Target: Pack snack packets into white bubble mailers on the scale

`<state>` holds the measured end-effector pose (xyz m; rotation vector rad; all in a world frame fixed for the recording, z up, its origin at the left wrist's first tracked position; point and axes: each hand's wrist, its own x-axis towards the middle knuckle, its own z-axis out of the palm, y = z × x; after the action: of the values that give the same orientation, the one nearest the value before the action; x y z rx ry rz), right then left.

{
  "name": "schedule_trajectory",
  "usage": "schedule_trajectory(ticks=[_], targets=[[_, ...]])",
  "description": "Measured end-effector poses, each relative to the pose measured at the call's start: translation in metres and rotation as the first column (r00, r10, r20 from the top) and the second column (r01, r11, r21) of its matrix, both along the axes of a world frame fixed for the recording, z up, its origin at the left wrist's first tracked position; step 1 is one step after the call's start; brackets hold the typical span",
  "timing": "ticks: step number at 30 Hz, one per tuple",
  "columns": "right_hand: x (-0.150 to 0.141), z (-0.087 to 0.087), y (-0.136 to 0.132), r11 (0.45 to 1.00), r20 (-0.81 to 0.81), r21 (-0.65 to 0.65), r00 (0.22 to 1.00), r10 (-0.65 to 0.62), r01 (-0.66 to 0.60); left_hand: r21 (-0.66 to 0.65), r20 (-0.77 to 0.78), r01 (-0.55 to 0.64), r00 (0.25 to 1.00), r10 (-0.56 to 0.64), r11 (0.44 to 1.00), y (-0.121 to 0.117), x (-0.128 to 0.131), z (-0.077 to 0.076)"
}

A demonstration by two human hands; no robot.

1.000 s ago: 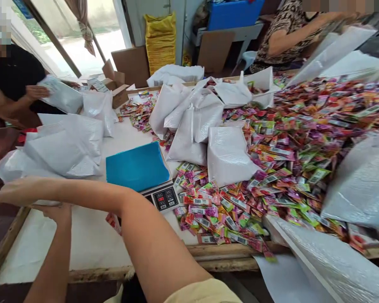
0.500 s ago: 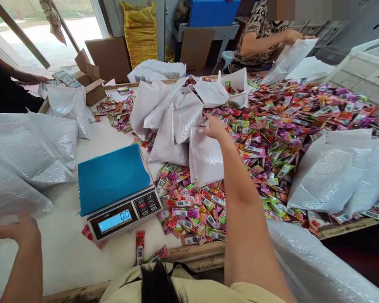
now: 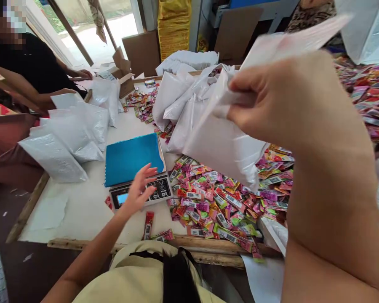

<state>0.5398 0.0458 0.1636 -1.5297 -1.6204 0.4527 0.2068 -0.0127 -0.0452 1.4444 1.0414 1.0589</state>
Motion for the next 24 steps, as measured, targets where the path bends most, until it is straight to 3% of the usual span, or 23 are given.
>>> schedule_trajectory(ticks=[3, 6, 9, 12, 15, 17, 19, 21, 24], targets=[[-0.058, 0.032, 0.002, 0.976, 0.246, 0.209, 0.969, 0.015, -0.068, -0.171, 0.326, 0.125, 0.943, -0.064, 0.977, 0.013, 0.037, -0.009], [-0.110, 0.037, 0.019, 0.955, 0.075, 0.234, 0.983, 0.170, -0.183, -0.303, 0.475, 0.066, 0.875, 0.091, 0.951, 0.038, 0.017, -0.010], [-0.150, 0.006, 0.040, 0.928, -0.167, 0.097, 0.913, 0.371, -0.360, -0.319, 0.339, -0.228, 0.879, 0.336, 0.920, 0.070, -0.050, -0.005], [-0.184, -0.048, 0.058, 0.860, -0.264, 0.003, 0.829, 0.492, -0.510, -0.125, 0.007, -0.506, 0.860, 0.511, 0.853, 0.101, -0.127, -0.004], [-0.208, -0.099, 0.067, 0.813, -0.340, -0.061, 0.778, 0.529, -0.579, 0.120, -0.312, -0.555, 0.766, 0.561, 0.823, 0.123, -0.177, -0.006], [-0.212, -0.122, 0.068, 0.790, -0.373, -0.121, 0.765, 0.525, -0.602, 0.193, -0.443, -0.530, 0.704, 0.555, 0.826, 0.132, -0.193, -0.010], [-0.202, -0.134, 0.065, 0.778, -0.354, -0.155, 0.770, 0.531, -0.608, 0.233, -0.491, -0.531, 0.659, 0.570, 0.815, 0.136, -0.201, -0.012], [-0.182, -0.139, 0.060, 0.809, -0.281, -0.148, 0.808, 0.518, -0.569, 0.305, -0.457, -0.576, 0.610, 0.647, 0.759, 0.132, -0.206, -0.012], [-0.146, -0.146, 0.051, 0.899, -0.191, -0.104, 0.896, 0.401, -0.425, 0.427, -0.360, -0.652, 0.514, 0.779, 0.627, 0.108, -0.209, -0.005]])
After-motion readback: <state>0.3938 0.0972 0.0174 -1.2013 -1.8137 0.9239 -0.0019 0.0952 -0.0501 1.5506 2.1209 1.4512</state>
